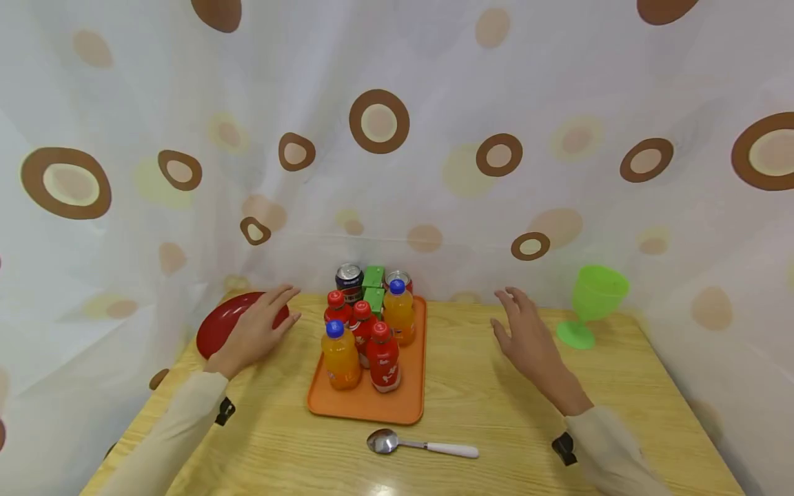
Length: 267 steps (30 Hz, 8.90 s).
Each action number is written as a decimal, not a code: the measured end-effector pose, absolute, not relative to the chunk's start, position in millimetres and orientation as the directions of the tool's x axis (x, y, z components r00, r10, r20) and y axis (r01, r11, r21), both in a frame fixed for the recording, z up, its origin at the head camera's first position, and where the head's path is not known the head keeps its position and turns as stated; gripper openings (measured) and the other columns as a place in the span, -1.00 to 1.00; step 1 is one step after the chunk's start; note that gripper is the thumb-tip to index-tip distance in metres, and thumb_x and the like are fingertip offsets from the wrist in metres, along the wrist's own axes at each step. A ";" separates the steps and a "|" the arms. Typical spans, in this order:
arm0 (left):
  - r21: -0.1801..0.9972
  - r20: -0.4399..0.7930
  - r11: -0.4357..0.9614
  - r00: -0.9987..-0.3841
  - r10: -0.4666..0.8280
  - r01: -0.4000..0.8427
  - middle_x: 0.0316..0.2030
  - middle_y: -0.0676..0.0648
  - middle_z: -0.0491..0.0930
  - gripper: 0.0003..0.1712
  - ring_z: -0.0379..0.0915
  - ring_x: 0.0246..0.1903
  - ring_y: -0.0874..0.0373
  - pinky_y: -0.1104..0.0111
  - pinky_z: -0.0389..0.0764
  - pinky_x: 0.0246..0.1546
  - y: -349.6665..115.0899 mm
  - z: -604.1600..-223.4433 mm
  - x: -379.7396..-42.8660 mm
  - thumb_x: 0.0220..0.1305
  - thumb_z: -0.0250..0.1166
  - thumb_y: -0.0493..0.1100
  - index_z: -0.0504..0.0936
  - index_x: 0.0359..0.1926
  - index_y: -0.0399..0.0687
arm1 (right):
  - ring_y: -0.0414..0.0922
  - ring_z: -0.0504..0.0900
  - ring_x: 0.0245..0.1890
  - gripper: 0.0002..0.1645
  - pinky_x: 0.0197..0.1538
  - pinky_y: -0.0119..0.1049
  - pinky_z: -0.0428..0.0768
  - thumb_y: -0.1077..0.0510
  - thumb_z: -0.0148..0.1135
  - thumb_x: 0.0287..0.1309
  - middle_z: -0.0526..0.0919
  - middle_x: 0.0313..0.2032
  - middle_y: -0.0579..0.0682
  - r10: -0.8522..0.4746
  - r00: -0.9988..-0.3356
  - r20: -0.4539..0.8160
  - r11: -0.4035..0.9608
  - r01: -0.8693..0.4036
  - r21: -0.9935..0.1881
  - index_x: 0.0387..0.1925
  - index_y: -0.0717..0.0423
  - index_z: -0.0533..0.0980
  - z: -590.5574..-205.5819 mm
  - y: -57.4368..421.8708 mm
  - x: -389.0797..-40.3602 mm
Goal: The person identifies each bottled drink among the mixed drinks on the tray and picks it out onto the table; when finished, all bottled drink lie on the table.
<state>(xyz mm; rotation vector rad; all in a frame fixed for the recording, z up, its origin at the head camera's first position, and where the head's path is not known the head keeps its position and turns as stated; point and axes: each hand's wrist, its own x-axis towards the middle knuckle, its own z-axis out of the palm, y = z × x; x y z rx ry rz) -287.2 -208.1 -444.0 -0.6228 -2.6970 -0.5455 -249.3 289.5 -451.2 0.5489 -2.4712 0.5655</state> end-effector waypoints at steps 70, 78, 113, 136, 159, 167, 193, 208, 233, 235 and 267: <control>0.893 -0.326 0.379 -0.929 0.178 -0.241 -0.15 -0.30 0.72 -0.54 0.68 -0.34 0.08 0.20 0.82 -0.45 -171.6 -497.0 -267.0 0.42 0.19 -0.47 0.50 0.31 -0.47 | 0.11 0.64 0.19 -0.10 0.19 -0.14 0.73 0.16 0.55 0.20 0.59 0.24 0.15 -0.338 -0.927 0.163 0.196 -0.238 -0.951 0.49 0.07 0.33 -494.9 130.3 -234.9; 0.895 -0.293 0.388 -0.945 0.146 -0.218 -0.06 -0.33 0.69 -0.55 0.71 -0.30 0.05 0.21 0.80 -0.49 -171.0 -499.4 -266.7 0.41 0.24 -0.47 0.54 0.29 -0.44 | 0.12 0.62 0.22 -0.09 0.21 -0.10 0.72 0.14 0.58 0.17 0.60 0.26 0.15 -0.299 -0.946 0.126 0.209 -0.193 -0.959 0.48 0.06 0.34 -493.7 129.4 -236.1; 0.865 -0.234 0.478 -0.965 0.117 -0.152 -0.10 -0.24 0.63 -0.38 0.64 -0.26 0.02 0.14 0.78 -0.57 -160.9 -502.3 -281.2 0.27 0.23 -0.50 0.53 0.38 -0.31 | -0.01 0.64 0.09 -0.03 -0.02 -0.63 0.62 0.03 0.42 0.36 0.55 0.27 0.33 0.018 -0.977 0.215 0.389 -0.191 -0.901 0.62 0.13 0.15 -458.4 246.8 -277.6; 0.845 -0.229 0.511 -0.970 0.082 -0.156 -0.12 -0.18 0.64 -0.36 0.64 -0.21 0.03 0.16 0.78 -0.59 -160.2 -503.1 -281.5 0.22 0.22 -0.49 0.58 0.36 -0.23 | 0.23 0.55 0.22 -0.05 -0.08 -0.81 0.44 0.09 0.45 0.33 0.45 0.38 0.33 0.121 -0.938 0.326 0.463 -0.237 -0.854 0.58 0.17 0.19 -498.6 245.4 -344.1; 0.788 -0.147 0.612 -0.985 0.088 -0.064 -0.18 -0.08 0.66 -0.45 0.52 -0.21 0.11 0.28 0.78 -0.37 -163.6 -504.0 -279.3 0.26 0.32 -0.40 0.65 0.30 -0.21 | 0.21 0.64 0.14 -0.08 -0.04 -0.82 0.49 0.04 0.46 0.32 0.61 0.20 0.30 0.151 -0.896 0.418 0.500 -0.296 -0.814 0.57 0.11 0.25 -520.5 241.5 -347.6; 0.827 -0.182 0.553 -0.979 0.089 -0.104 -0.11 -0.13 0.68 -0.43 0.63 -0.29 0.11 0.23 0.76 -0.60 -161.4 -508.0 -280.1 0.28 0.30 -0.41 0.62 0.32 -0.21 | 0.25 0.66 0.11 -0.08 -0.09 -0.77 0.51 0.00 0.43 0.35 0.58 0.21 0.34 0.124 -0.931 0.342 0.528 -0.230 -0.817 0.58 0.11 0.21 -514.1 246.2 -343.4; 0.826 -0.187 0.553 -0.979 0.085 -0.110 -0.39 -0.07 0.61 -0.51 0.48 -0.41 0.17 0.39 0.68 -0.45 -161.1 -503.8 -277.8 0.31 0.24 -0.43 0.60 0.27 -0.36 | 0.00 0.72 -0.29 -0.79 -0.26 -0.28 0.79 0.39 0.21 0.36 0.69 -0.11 0.40 -0.166 -0.978 0.123 0.493 -0.190 -0.849 -0.05 0.48 0.57 -467.5 225.9 -296.6; 0.886 -0.294 0.402 -0.950 0.102 -0.231 -0.20 -0.24 0.66 -0.51 0.65 -0.45 0.06 0.19 0.80 -0.51 -166.0 -504.3 -277.6 0.41 0.12 -0.47 0.51 0.34 -0.38 | -0.15 0.76 -0.20 -0.66 -0.11 -0.25 0.82 0.30 0.22 0.45 0.67 0.05 0.41 -0.156 -0.952 0.264 0.312 -0.301 -0.901 0.13 0.44 0.57 -442.8 176.8 -314.1; 0.833 -0.197 0.538 -0.977 0.077 -0.125 -0.18 -0.19 0.67 -0.54 0.63 -0.38 0.08 0.22 0.80 -0.49 -161.8 -507.8 -274.3 0.33 0.21 -0.44 0.60 0.25 -0.33 | 0.37 0.47 0.29 -0.14 0.35 0.27 0.52 0.16 0.48 0.26 0.47 0.32 0.37 -0.268 -0.937 0.224 0.383 -0.317 -0.867 0.47 0.20 0.28 -475.7 143.6 -327.2; 0.841 -0.212 0.521 -0.975 0.073 -0.144 -0.18 -0.20 0.66 -0.52 0.64 -0.40 0.08 0.20 0.79 -0.52 -162.7 -508.1 -272.3 0.33 0.20 -0.45 0.59 0.27 -0.34 | 0.38 0.49 0.25 -0.10 0.30 0.24 0.58 0.15 0.48 0.25 0.47 0.31 0.38 -0.258 -0.936 0.238 0.380 -0.325 -0.866 0.52 0.17 0.26 -481.7 142.6 -326.3; 0.753 -0.127 0.655 -0.991 0.052 -0.062 -0.20 -0.17 0.68 -0.59 0.63 -0.39 0.09 0.30 0.75 -0.57 -151.4 -505.8 -275.0 0.34 0.23 -0.39 0.66 0.19 -0.31 | 0.31 0.63 0.22 0.00 0.11 0.00 0.76 0.04 0.47 0.30 0.47 0.40 0.30 -0.188 -0.975 0.115 0.269 -0.164 -0.949 0.61 0.13 0.19 -472.7 177.8 -297.5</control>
